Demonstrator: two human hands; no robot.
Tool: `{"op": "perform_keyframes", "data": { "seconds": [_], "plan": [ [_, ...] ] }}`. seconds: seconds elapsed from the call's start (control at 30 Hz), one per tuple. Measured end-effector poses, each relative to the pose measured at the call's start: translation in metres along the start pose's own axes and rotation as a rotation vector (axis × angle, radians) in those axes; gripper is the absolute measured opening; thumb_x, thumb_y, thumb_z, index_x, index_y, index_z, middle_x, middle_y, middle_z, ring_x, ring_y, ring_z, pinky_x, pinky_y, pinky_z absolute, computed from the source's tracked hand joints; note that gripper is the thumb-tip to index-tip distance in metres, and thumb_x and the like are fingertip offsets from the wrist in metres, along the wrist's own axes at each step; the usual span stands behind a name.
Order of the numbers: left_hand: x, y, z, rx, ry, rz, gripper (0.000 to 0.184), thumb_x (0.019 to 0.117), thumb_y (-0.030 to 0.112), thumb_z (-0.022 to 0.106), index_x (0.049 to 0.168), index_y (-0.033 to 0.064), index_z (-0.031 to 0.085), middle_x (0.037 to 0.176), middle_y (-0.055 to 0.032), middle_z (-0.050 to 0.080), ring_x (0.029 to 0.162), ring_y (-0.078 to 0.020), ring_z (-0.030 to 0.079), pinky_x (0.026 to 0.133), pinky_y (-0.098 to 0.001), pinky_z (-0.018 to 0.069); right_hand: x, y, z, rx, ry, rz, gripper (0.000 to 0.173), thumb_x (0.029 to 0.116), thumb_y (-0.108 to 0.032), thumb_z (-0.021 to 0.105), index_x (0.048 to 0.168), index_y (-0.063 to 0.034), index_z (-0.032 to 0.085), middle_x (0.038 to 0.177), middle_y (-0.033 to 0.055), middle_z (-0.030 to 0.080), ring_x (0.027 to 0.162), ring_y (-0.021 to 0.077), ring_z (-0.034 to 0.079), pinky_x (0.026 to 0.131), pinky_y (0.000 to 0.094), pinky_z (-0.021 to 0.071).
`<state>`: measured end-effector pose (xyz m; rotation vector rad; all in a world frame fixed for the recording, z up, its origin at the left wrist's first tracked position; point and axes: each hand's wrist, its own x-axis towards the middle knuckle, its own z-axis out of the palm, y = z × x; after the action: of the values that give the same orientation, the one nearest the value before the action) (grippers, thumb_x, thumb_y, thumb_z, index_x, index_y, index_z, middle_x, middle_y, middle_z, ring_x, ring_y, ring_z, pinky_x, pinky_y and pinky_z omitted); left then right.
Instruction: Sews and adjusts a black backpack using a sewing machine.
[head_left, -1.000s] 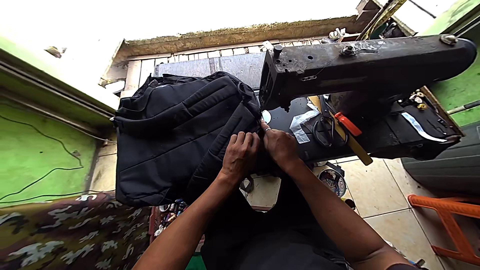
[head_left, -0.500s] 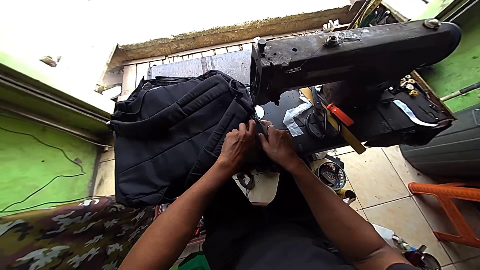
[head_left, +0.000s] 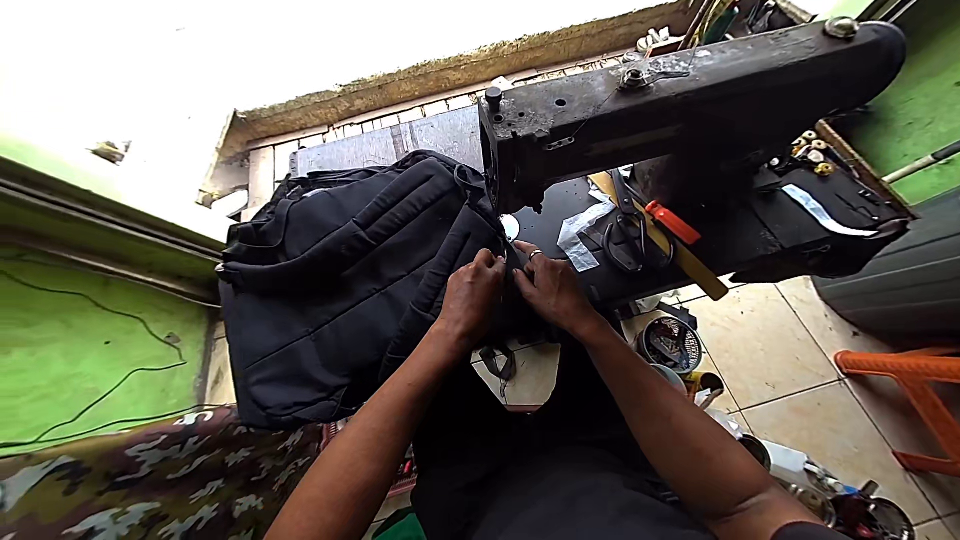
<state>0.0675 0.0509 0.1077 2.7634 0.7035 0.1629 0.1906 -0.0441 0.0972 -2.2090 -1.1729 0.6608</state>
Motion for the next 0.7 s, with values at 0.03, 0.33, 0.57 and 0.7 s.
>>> {"op": "perform_keyframes", "data": {
  "seconds": [0.03, 0.33, 0.57, 0.7],
  "plan": [
    [0.001, 0.006, 0.002, 0.021, -0.015, -0.01, 0.025, 0.0973, 0.002, 0.061, 0.118, -0.0008, 0.073, 0.106, -0.019, 0.068, 0.084, -0.0324, 0.071, 0.071, -0.0465, 0.0597, 0.001, 0.001, -0.001, 0.002, 0.0, -0.011, 0.046, 0.1038, -0.02, 0.057, 0.148, -0.0062, 0.053, 0.078, 0.0139, 0.067, 0.075, 0.0325, 0.066, 0.074, 0.0533, 0.0534],
    [0.005, 0.012, -0.009, -0.116, -0.19, -0.124, 0.033, 0.0991, 0.007, 0.058, 0.129, 0.007, 0.071, 0.121, -0.0166, 0.065, 0.098, -0.0305, 0.069, 0.082, -0.0481, 0.0576, -0.003, -0.009, -0.002, -0.113, -0.061, -0.034, 0.05, 0.1058, -0.023, 0.051, 0.153, -0.0076, 0.048, 0.084, 0.016, 0.07, 0.083, 0.0355, 0.069, 0.08, 0.0545, 0.0538],
    [-0.006, -0.007, -0.03, -0.245, -0.234, 0.017, 0.027, 0.0934, 0.008, 0.063, 0.118, 0.0051, 0.075, 0.114, -0.0132, 0.074, 0.102, -0.0282, 0.072, 0.089, -0.0517, 0.0573, -0.014, 0.001, 0.019, -0.281, 0.204, -0.271, 0.036, 0.1004, -0.012, 0.056, 0.134, -0.0056, 0.069, 0.083, 0.0158, 0.074, 0.074, 0.0346, 0.073, 0.063, 0.0512, 0.0579],
    [0.015, -0.016, -0.036, 0.035, 0.054, 0.337, 0.015, 0.0952, 0.003, 0.062, 0.104, 0.0055, 0.074, 0.097, -0.0112, 0.071, 0.091, -0.0292, 0.069, 0.075, -0.046, 0.0575, -0.017, 0.004, 0.029, -0.393, 0.275, -0.333, 0.03, 0.0953, -0.008, 0.064, 0.124, -0.0031, 0.073, 0.076, 0.0132, 0.068, 0.067, 0.0303, 0.069, 0.055, 0.0435, 0.0546]
  ]
}}
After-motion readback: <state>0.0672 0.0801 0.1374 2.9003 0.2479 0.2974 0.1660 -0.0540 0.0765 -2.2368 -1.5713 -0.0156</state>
